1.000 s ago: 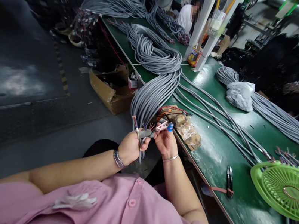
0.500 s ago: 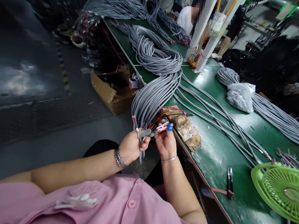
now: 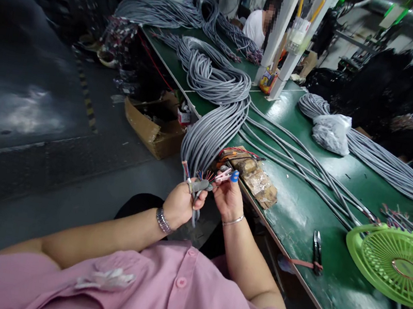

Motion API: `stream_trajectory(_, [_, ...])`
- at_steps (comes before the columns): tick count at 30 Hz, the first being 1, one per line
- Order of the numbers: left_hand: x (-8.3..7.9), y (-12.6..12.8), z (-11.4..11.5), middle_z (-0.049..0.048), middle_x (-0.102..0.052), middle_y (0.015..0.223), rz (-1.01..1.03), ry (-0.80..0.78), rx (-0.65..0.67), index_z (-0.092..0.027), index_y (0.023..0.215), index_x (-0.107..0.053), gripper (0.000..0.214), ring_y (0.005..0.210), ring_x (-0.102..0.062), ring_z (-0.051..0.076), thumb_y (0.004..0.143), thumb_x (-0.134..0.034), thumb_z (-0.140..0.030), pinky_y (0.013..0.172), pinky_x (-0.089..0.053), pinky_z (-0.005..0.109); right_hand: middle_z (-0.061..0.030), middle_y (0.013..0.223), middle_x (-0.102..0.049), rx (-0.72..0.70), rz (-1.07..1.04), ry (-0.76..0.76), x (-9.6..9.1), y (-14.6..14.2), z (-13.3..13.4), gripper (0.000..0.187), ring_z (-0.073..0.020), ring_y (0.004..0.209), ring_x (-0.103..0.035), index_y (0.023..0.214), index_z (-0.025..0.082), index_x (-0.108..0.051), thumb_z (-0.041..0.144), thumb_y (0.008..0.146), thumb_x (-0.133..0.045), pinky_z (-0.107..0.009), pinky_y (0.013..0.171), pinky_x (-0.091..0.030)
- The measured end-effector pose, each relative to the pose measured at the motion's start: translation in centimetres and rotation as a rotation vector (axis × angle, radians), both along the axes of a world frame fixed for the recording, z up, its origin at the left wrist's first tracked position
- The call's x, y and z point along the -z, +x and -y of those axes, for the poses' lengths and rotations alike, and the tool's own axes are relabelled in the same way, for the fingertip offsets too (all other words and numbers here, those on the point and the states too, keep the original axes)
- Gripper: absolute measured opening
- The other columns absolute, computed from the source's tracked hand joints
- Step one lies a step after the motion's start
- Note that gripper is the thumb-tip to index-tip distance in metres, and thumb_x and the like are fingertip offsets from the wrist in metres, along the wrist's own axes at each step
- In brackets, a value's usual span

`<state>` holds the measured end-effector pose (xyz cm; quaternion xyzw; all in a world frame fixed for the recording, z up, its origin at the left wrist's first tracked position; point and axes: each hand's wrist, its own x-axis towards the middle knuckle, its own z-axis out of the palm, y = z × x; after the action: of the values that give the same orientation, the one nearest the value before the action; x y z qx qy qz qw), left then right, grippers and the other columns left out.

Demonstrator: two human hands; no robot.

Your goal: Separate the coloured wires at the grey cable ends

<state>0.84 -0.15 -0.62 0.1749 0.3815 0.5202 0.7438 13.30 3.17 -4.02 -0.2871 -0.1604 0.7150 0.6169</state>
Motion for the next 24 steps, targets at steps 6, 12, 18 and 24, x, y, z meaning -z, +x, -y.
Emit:
stream_trajectory(6, [0.4, -0.1, 0.2, -0.0023, -0.054, 0.047, -0.07, 0.095, -0.029, -0.017, 0.066, -0.051, 0.023, 0.035, -0.04, 0.006, 0.062, -0.072, -0.025, 0.033, -0.023, 0.016, 0.0011, 0.082, -0.067, -0.096, 0.03, 0.067, -0.3, 0.7, 0.9, 0.032, -0.0085, 0.063, -0.055, 0.091, 0.02, -0.067, 0.05, 0.079, -0.07, -0.021, 0.062, -0.05])
stream_trajectory(12, [1.0, -0.3, 0.2, -0.0009, -0.056, 0.047, -0.159, 0.167, -0.013, -0.016, 0.067, -0.056, 0.018, 0.034, -0.042, 0.007, 0.065, -0.072, -0.025, 0.033, -0.026, 0.017, -0.0018, 0.089, -0.069, -0.187, 0.155, 0.133, -0.4, 1.4, 2.3, 0.038, -0.0102, 0.07, -0.059, 0.094, 0.018, -0.068, 0.048, 0.072, -0.077, -0.023, 0.066, -0.052])
stream_trajectory(18, [1.9, -0.8, -0.1, -0.0006, -0.059, 0.05, -0.223, 0.214, 0.07, -0.016, 0.07, -0.058, 0.022, 0.035, -0.046, 0.007, 0.064, -0.077, -0.025, 0.034, -0.028, 0.017, -0.0014, 0.087, -0.071, -0.247, 0.229, 0.094, -0.8, 2.0, 2.9, 0.036, -0.0082, 0.064, -0.059, 0.092, 0.017, -0.068, 0.037, 0.066, -0.084, -0.021, 0.063, -0.051])
stream_trajectory(24, [2.6, -1.2, -0.3, -0.0023, -0.059, 0.051, -0.315, 0.287, 0.111, -0.016, 0.073, -0.058, 0.024, 0.035, -0.047, 0.007, 0.067, -0.076, -0.031, 0.034, -0.029, 0.017, 0.0001, 0.081, -0.07, -0.273, 0.319, 0.028, -1.8, 2.2, 2.7, 0.033, -0.0068, 0.06, -0.056, 0.087, 0.017, -0.068, 0.034, 0.063, -0.084, -0.021, 0.06, -0.05])
